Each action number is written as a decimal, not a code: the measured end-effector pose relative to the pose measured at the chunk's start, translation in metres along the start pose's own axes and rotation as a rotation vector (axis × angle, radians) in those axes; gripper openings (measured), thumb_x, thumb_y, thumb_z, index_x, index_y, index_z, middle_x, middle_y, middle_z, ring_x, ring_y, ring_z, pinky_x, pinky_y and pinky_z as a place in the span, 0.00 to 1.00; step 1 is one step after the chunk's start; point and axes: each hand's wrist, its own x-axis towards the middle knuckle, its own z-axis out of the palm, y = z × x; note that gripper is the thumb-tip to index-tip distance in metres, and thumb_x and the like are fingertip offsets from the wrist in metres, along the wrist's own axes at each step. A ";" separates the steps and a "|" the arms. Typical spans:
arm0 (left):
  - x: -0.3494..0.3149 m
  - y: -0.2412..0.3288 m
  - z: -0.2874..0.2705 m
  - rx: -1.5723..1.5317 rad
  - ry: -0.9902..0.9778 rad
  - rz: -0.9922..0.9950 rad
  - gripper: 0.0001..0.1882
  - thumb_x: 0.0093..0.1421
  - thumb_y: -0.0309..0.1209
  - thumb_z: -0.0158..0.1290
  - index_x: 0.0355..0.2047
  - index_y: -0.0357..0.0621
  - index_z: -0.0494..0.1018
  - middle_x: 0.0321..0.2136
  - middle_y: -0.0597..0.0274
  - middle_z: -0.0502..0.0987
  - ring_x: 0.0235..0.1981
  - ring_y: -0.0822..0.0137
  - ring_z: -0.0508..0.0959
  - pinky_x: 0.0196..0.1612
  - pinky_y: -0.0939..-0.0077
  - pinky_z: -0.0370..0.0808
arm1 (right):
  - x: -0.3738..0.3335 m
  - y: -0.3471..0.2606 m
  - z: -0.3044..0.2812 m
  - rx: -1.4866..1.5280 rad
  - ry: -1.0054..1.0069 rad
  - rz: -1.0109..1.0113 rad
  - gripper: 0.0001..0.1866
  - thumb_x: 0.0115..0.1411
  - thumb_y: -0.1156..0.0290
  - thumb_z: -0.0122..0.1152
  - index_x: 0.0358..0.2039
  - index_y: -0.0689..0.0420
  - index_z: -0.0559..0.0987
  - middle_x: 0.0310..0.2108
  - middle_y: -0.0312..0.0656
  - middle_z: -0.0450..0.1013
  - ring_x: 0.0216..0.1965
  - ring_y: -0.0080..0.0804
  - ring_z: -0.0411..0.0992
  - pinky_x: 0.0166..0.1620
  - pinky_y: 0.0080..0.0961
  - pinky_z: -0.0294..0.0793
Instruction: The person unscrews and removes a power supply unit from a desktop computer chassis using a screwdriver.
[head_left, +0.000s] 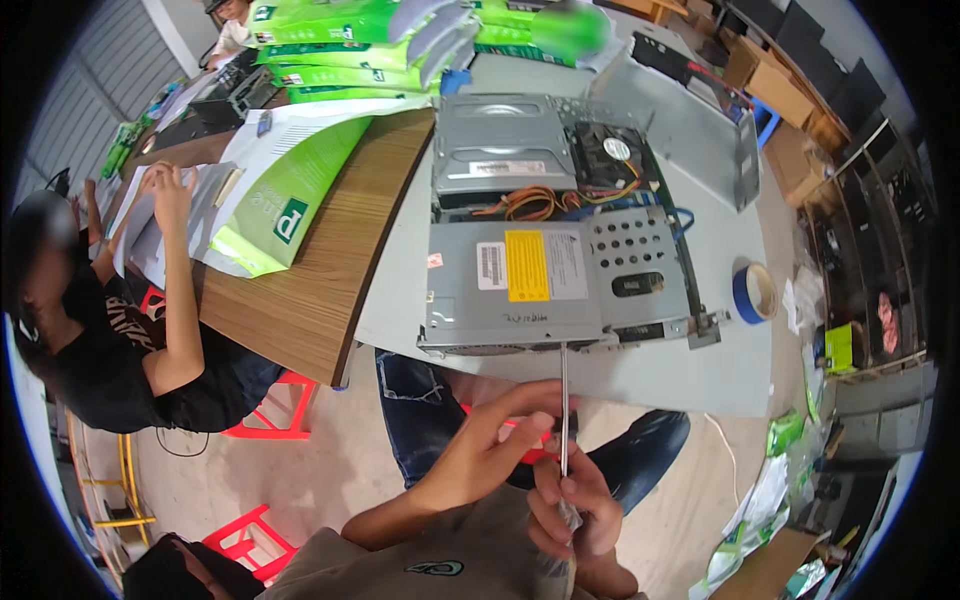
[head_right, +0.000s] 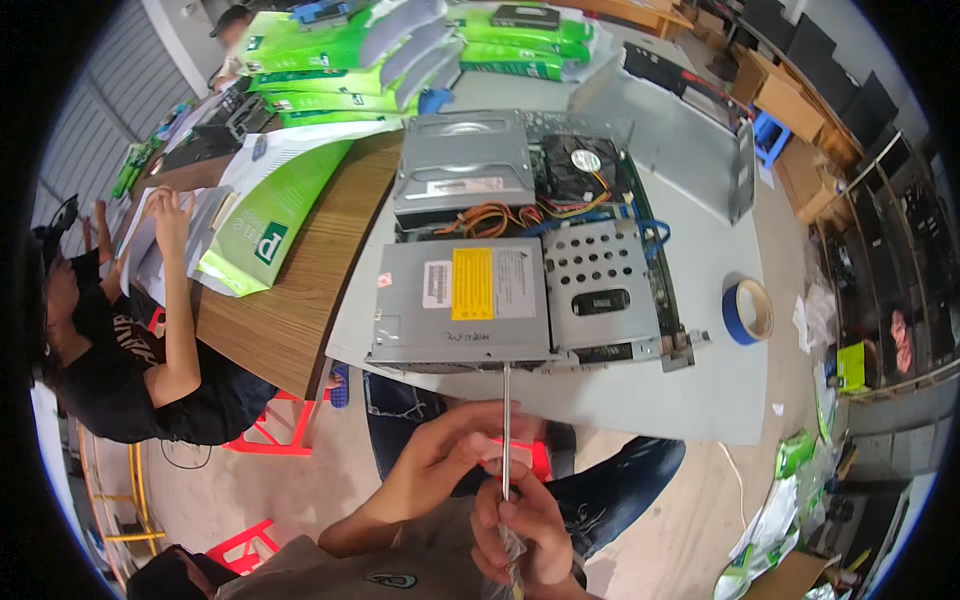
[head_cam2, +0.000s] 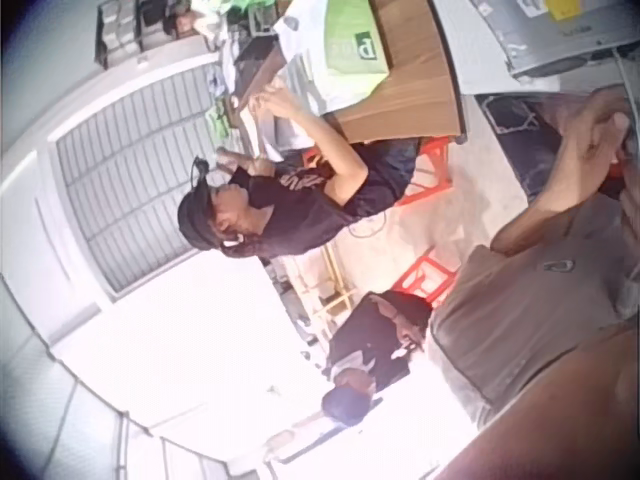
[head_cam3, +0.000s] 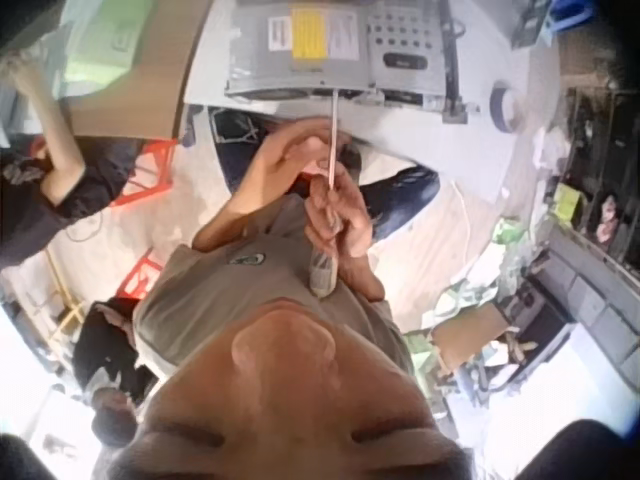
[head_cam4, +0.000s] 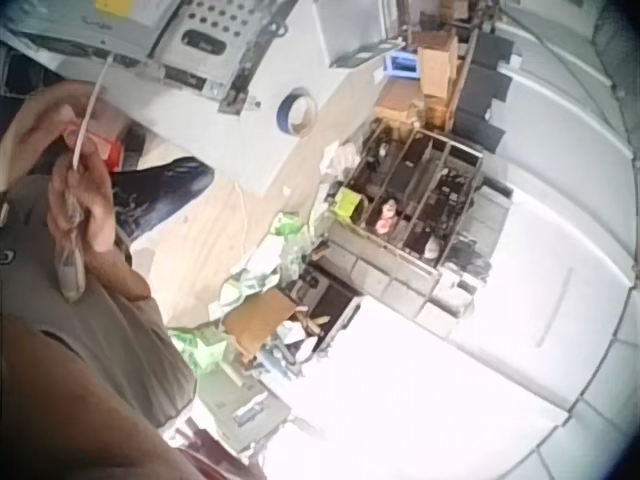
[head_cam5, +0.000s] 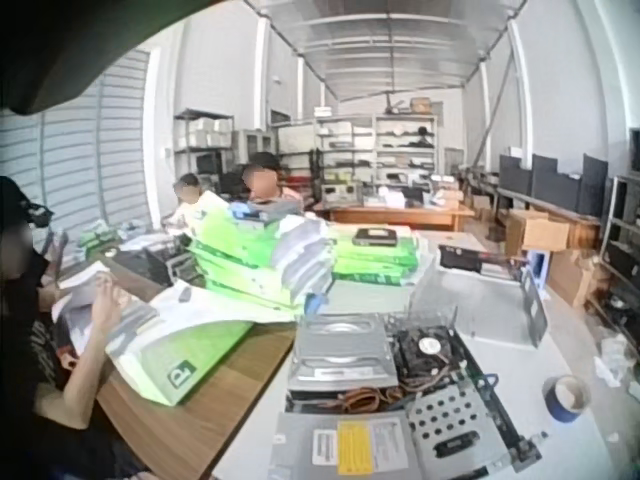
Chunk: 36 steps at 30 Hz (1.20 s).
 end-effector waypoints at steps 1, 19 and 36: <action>0.004 0.000 0.001 -0.244 -0.072 -0.059 0.18 0.69 0.33 0.50 0.56 0.35 0.69 0.44 0.56 0.81 0.40 0.68 0.81 0.45 0.77 0.77 | 0.002 0.000 0.000 0.001 0.022 -0.010 0.22 0.65 0.71 0.53 0.58 0.60 0.62 0.31 0.41 0.64 0.15 0.24 0.59 0.08 0.19 0.58; 0.018 -0.037 0.018 -0.814 -0.183 -0.089 0.14 0.70 0.35 0.50 0.48 0.36 0.70 0.33 0.57 0.79 0.34 0.67 0.80 0.44 0.70 0.78 | -0.058 0.002 -0.019 -0.979 0.211 -0.184 0.27 0.68 0.67 0.50 0.65 0.62 0.62 0.40 0.46 0.70 0.34 0.29 0.67 0.37 0.24 0.65; 0.015 -0.034 0.006 -0.848 -0.279 -0.202 0.13 0.69 0.34 0.51 0.45 0.36 0.69 0.33 0.53 0.80 0.32 0.60 0.83 0.37 0.68 0.82 | -0.050 0.004 -0.031 -0.253 0.023 0.099 0.36 0.62 0.56 0.60 0.63 0.64 0.62 0.32 0.57 0.73 0.27 0.47 0.76 0.29 0.36 0.77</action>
